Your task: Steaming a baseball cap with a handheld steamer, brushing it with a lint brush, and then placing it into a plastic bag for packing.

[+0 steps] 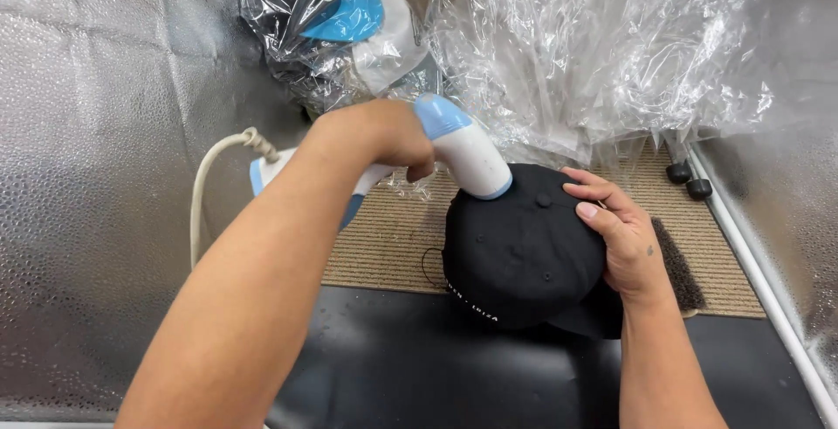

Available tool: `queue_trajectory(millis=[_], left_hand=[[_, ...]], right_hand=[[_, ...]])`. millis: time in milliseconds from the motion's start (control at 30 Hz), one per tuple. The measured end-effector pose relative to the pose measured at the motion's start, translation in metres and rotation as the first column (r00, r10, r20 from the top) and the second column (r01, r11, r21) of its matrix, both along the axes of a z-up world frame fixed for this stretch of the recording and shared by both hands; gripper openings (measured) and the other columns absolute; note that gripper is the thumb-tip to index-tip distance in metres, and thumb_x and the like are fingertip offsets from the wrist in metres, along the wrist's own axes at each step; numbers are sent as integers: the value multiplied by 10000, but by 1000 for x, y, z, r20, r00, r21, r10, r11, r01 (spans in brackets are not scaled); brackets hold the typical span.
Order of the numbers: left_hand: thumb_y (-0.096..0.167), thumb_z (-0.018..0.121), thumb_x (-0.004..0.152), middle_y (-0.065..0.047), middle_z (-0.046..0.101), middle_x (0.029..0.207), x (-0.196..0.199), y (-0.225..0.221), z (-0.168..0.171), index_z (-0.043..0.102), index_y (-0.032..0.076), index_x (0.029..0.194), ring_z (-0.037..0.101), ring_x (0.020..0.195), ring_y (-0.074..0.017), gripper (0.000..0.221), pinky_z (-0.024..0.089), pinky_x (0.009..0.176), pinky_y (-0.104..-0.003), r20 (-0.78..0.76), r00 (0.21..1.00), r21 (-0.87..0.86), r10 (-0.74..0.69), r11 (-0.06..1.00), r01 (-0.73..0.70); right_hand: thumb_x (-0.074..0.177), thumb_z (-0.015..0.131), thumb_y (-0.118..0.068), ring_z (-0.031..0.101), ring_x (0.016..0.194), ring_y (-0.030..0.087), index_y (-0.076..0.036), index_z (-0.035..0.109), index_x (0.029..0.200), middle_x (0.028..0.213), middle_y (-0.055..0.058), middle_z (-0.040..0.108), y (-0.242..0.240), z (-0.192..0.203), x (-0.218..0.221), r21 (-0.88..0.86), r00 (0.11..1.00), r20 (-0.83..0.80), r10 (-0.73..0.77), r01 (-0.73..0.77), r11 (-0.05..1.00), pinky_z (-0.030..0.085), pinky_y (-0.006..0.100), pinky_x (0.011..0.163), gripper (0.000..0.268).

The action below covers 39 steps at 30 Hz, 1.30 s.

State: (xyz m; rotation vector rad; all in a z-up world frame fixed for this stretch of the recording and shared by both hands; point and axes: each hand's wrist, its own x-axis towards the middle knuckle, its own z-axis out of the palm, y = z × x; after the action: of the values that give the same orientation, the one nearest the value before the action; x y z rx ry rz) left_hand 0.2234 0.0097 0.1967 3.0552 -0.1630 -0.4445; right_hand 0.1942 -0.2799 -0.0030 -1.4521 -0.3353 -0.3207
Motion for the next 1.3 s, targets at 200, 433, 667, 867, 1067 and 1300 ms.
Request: queue_trajectory(millis=[200,433,667,867,1067,1300], left_hand=[[240,745,586,-209,769,1127,-45,20,4,745,-3,1177,708,1141,-406,640,549,976,-542,-85,996,-83,-9,997,1],[295,758,597,-185,770,1042,-26,10,-9,746,43,1154,731,1066,-386,611,572,910,-537,44,998,-91,-55,994,58],[222,744,565,-128,764,857,-10,-13,3,796,80,1003,761,877,-350,463,590,780,-501,108,991,-16,-75,997,77],[207,754,571,-108,752,811,12,-32,6,796,89,995,759,838,-342,442,583,766,-515,83,990,47,-115,993,111],[210,763,594,-146,773,886,23,-13,8,789,25,1049,761,909,-343,491,567,813,-499,-31,998,21,-51,998,52],[244,744,590,-189,794,1031,-16,16,7,788,13,1101,750,1046,-381,562,571,911,-525,-89,996,9,-33,999,34]], right_hand=[[918,622,-153,645,1198,270,55,652,1219,1467,250,567,-5,-7,4,11,999,19,45,-46,999,587,341,840,367],[918,613,-161,634,1216,271,55,648,1220,1478,248,562,-4,-6,2,-20,998,42,50,-49,999,584,338,859,373],[904,613,-149,633,1198,280,54,656,1217,1467,253,568,-3,-6,3,-7,999,27,28,-28,1000,581,341,841,375],[902,609,-171,622,1215,263,41,659,1215,1472,250,566,-6,-11,2,-8,999,12,31,-31,999,567,315,852,382],[891,609,-148,627,1207,279,60,651,1221,1465,263,568,-3,-6,5,13,1000,26,15,-15,1000,570,335,848,392],[892,611,-174,601,1241,269,54,647,1230,1479,254,552,-2,-5,0,-8,1000,7,24,-24,1000,559,327,878,409]])
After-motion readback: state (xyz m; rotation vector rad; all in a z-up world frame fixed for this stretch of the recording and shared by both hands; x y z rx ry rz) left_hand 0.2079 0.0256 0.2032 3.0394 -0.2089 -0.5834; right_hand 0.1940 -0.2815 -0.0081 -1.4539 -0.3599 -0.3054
